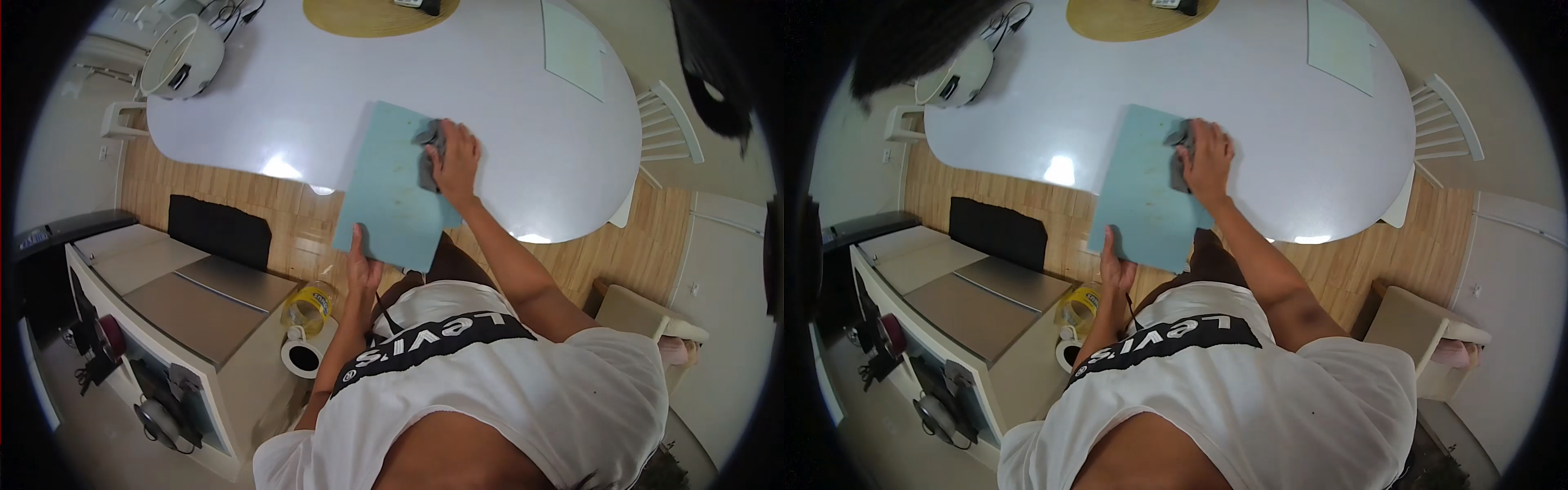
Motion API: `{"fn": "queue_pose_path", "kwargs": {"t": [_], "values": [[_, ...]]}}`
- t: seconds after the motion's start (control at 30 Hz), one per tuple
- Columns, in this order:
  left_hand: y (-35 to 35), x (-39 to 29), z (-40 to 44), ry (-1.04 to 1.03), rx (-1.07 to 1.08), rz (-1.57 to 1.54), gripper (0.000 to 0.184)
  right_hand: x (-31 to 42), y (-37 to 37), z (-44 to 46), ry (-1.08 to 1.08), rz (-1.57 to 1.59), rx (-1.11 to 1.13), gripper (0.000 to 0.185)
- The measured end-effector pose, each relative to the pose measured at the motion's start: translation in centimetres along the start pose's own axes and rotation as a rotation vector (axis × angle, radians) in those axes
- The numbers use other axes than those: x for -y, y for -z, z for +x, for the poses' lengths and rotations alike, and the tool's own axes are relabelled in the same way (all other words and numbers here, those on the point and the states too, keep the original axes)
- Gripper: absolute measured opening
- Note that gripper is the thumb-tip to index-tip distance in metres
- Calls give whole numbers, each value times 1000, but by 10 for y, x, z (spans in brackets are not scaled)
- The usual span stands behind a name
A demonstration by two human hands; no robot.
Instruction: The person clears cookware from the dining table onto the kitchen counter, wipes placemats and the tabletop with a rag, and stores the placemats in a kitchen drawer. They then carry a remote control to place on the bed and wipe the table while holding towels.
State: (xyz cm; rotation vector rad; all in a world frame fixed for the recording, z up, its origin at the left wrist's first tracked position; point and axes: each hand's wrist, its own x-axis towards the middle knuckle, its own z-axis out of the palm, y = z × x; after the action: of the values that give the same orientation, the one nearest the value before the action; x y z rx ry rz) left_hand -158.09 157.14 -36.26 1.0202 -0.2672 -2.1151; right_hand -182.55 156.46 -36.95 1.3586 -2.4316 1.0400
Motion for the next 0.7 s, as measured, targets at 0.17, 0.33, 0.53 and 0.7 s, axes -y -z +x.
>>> {"fn": "queue_pose_path", "kwargs": {"t": [0.17, 0.33, 0.53, 0.7], "values": [[2, -31, -21, -85, 170, -245, 59, 116, 34, -65, 300, 143, 258, 45], [-8, -65, -42, -249, 62, 73, 59, 136, 37, -34, 220, 722, 857, 47], [-47, -86, -50, -302, 225, -62, 58, 158, 106, 72, 674, 169, 170, 41], [-83, -93, -36, -375, 192, 2, 59, 119, 45, 81, 544, 470, 131, 37]]}}
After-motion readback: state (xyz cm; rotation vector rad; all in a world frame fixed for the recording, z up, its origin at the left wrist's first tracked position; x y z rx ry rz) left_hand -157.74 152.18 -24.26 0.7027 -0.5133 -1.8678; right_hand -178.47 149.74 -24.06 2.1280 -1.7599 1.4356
